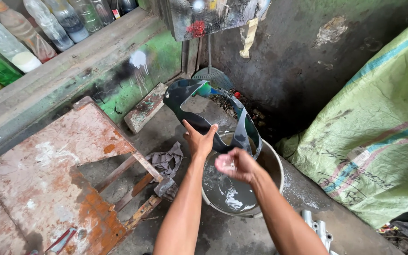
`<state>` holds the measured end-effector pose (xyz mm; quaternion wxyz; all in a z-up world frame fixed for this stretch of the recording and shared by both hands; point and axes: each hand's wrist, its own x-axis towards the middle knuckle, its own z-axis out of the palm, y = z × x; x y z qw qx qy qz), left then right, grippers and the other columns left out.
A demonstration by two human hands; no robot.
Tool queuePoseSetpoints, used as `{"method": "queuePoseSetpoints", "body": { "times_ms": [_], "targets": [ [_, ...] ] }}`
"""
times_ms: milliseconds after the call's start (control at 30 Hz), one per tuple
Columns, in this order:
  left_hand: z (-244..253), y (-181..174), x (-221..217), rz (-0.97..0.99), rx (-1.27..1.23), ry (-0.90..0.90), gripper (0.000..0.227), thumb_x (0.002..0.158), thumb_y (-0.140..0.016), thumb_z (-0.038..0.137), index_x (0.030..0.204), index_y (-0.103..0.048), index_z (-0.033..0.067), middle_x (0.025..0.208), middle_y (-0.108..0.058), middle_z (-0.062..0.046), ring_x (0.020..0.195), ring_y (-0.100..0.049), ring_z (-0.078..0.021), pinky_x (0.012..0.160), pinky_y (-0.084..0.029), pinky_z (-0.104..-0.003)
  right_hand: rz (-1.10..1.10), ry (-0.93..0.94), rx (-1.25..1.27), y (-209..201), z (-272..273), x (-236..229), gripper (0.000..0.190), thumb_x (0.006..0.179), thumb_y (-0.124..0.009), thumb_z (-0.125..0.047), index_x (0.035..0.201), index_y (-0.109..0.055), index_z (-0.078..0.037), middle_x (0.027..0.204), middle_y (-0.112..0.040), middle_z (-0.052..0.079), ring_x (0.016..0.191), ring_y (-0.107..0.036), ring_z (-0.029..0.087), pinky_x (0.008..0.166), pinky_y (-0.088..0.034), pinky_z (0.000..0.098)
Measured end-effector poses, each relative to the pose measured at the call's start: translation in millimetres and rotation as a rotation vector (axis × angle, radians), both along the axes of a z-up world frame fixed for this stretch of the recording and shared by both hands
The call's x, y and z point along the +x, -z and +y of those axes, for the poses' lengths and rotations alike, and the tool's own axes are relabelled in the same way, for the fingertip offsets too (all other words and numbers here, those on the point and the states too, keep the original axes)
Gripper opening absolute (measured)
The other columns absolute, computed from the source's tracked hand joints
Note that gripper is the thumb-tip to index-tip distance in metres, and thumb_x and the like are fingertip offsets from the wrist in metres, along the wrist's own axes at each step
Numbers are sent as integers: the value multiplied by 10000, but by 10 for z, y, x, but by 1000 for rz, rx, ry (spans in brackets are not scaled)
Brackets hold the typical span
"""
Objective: Cleaning and drying a motorcycle plastic fairing part in a bucket of water
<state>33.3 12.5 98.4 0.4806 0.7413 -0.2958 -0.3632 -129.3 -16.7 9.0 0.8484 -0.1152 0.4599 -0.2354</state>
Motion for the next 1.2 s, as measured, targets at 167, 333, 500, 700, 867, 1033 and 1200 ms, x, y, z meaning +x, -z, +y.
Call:
{"method": "queuePoseSetpoints", "body": {
  "times_ms": [167,333,500,700,867,1033,1200],
  "targets": [
    [64,-24,-9,-36,-29,23,1189,784,-828,455,1625,-66,98,1366,-371,-323,1368,-440,-524,1117,-429,-538,194,20,-445,-969,-351,-30,350,938,-497,-211,1043,-721,37,994,-751,241,919,-774,329,887,-639,473],
    [45,31,-1,-36,-36,22,1212,770,-841,464,1630,-62,118,1366,-371,-318,1361,-452,-522,1105,-434,-534,415,156,-848,-1164,-411,-61,386,1001,-462,-189,1107,-722,77,1084,-716,307,1012,-734,388,939,-590,495],
    [94,-37,-15,-26,-32,19,1210,776,-845,450,1631,-58,112,1374,-369,-327,1364,-447,-525,1110,-431,-531,891,128,-1514,-1196,-279,-111,308,881,-661,-31,1132,-788,-156,1055,-763,63,1030,-729,223,890,-592,319],
    [89,-71,-42,-15,-14,10,1215,763,-843,468,1632,-71,117,1384,-364,-325,1343,-477,-515,1087,-459,-536,1270,-169,-2006,-984,-73,-23,607,905,-596,-7,1501,-482,20,1569,-423,272,1424,-406,472,1130,-371,608],
    [-63,168,-34,-38,5,-25,1236,751,-841,509,1637,-70,121,1379,-365,-321,1315,-507,-513,1062,-482,-546,1606,-258,-2061,-488,63,-66,662,1026,-512,-333,1595,-346,-38,1670,-277,211,1541,-249,352,1242,-167,515],
    [-194,366,-40,-62,26,-64,1253,745,-852,513,1640,-62,137,1374,-369,-315,1291,-535,-503,1037,-506,-542,1742,-239,-2145,-259,203,-204,659,1022,-493,-415,1574,-398,-69,1642,-371,160,1529,-315,288,1261,-155,480],
    [-211,229,-73,-66,42,-80,1207,770,-840,505,1631,-103,89,1374,-363,-361,1324,-499,-521,1055,-497,-539,1681,-304,-2275,-96,347,-371,590,1037,-416,-328,1575,-377,-90,1669,-327,114,1541,-292,244,1269,-155,462]
  ]
}}
